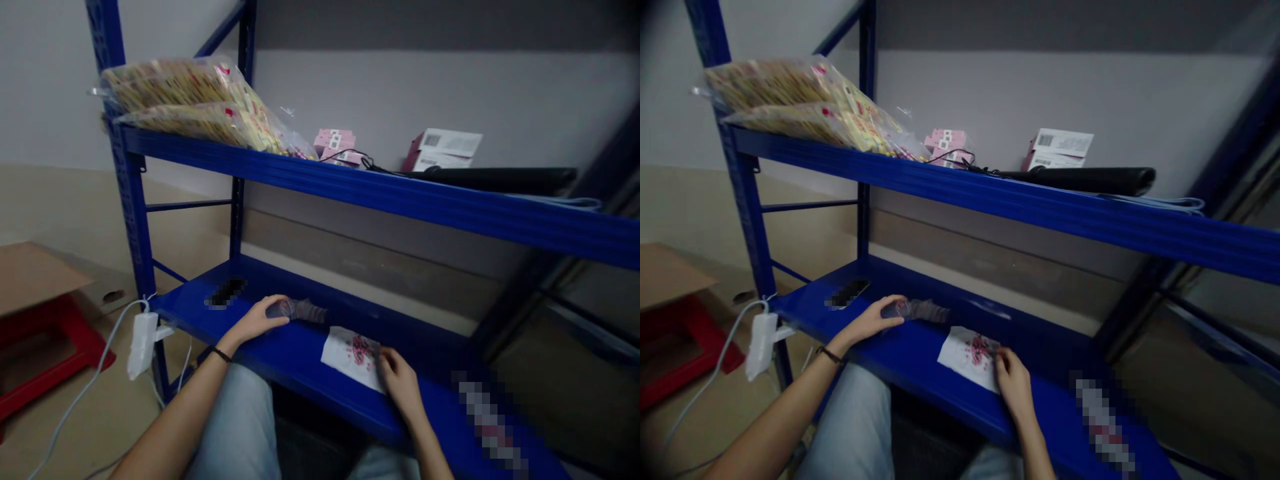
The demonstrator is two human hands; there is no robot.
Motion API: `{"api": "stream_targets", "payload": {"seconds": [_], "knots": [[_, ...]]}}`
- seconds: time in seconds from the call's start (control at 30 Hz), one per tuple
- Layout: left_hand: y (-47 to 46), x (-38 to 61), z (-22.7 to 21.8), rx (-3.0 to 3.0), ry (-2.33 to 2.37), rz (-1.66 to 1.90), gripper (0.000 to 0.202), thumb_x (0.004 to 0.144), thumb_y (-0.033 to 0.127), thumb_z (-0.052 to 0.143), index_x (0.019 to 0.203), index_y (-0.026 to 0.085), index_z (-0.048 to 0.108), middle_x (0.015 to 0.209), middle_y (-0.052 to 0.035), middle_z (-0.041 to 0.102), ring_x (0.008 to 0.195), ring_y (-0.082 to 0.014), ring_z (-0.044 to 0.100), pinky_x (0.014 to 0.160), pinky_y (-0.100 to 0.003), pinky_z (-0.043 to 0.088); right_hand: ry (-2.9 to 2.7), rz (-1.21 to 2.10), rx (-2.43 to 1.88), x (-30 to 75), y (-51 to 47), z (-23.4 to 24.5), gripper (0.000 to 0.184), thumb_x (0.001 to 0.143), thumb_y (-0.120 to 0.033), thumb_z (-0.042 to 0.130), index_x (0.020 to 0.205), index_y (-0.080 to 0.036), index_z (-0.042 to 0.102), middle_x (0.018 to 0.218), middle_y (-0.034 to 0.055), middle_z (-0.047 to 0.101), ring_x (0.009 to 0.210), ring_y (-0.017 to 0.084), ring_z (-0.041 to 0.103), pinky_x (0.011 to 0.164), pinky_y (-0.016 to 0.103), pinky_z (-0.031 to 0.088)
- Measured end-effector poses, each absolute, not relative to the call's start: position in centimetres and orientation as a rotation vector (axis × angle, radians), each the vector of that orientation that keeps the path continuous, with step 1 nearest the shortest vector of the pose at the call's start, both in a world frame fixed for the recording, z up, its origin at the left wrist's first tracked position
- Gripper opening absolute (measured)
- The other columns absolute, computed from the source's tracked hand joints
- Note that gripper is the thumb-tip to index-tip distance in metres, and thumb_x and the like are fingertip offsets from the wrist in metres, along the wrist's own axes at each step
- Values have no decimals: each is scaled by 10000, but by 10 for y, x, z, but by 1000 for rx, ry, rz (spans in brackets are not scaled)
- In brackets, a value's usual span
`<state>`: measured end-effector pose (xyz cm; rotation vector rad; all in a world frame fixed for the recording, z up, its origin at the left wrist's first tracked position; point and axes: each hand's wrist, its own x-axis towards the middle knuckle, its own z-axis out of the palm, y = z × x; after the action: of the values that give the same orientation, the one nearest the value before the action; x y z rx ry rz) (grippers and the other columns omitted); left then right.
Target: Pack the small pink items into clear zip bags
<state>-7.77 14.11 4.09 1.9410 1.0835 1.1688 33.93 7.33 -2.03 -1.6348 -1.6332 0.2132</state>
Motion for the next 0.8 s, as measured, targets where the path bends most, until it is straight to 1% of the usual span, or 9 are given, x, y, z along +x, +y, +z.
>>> {"api": "stream_targets", "payload": {"seconds": [0.13, 0.27, 0.37, 0.43, 0.6, 0.8], "knots": [[123, -40, 31, 1651, 880, 1249, 527, 779, 399, 723, 1251, 199, 602, 1212, -91, 677, 1155, -279, 609, 1037, -415, 438, -1800, 77, -1613, 345, 57, -20, 320, 877, -325, 420, 968, -203, 701, 975, 88, 728, 926, 253, 667, 851, 359, 500], [110, 13, 10, 1526, 729, 1238, 523, 773, 359, 753, 1243, 184, 605, 1195, -99, 678, 1161, -271, 602, 1033, -388, 432, -1862, 27, -1649, 346, 65, -14, 315, 890, -256, 414, 980, -192, 710, 987, 102, 723, 942, 248, 660, 858, 344, 492], [104, 50, -3, 1487, 694, 1224, 545, 740, 385, 779, 1221, 182, 622, 1154, -97, 685, 1119, -282, 613, 990, -381, 452, -1916, 35, -1700, 343, 79, -7, 290, 883, -224, 445, 954, -199, 726, 968, 98, 727, 927, 241, 663, 834, 321, 485], [100, 67, -7, 1446, 679, 1229, 561, 732, 409, 778, 1225, 191, 624, 1161, -97, 678, 1125, -293, 603, 974, -375, 455, -1937, 68, -1720, 343, 84, -4, 288, 876, -202, 447, 931, -200, 729, 950, 89, 728, 910, 234, 664, 818, 309, 480], [90, 85, -8, 1328, 623, 1264, 580, 728, 456, 758, 1225, 190, 622, 1146, -104, 677, 1122, -312, 595, 956, -379, 456, -1976, 158, -1592, 344, 75, -7, 275, 879, -196, 451, 954, -201, 716, 973, 73, 717, 934, 226, 645, 849, 317, 472], [86, 84, -12, 1335, 582, 1255, 512, 764, 382, 746, 1221, 190, 620, 1164, -103, 667, 1149, -300, 575, 994, -369, 428, -2092, 153, -1505, 343, 68, -11, 254, 905, -222, 474, 963, -211, 721, 998, 78, 693, 967, 232, 617, 875, 330, 464]]}}
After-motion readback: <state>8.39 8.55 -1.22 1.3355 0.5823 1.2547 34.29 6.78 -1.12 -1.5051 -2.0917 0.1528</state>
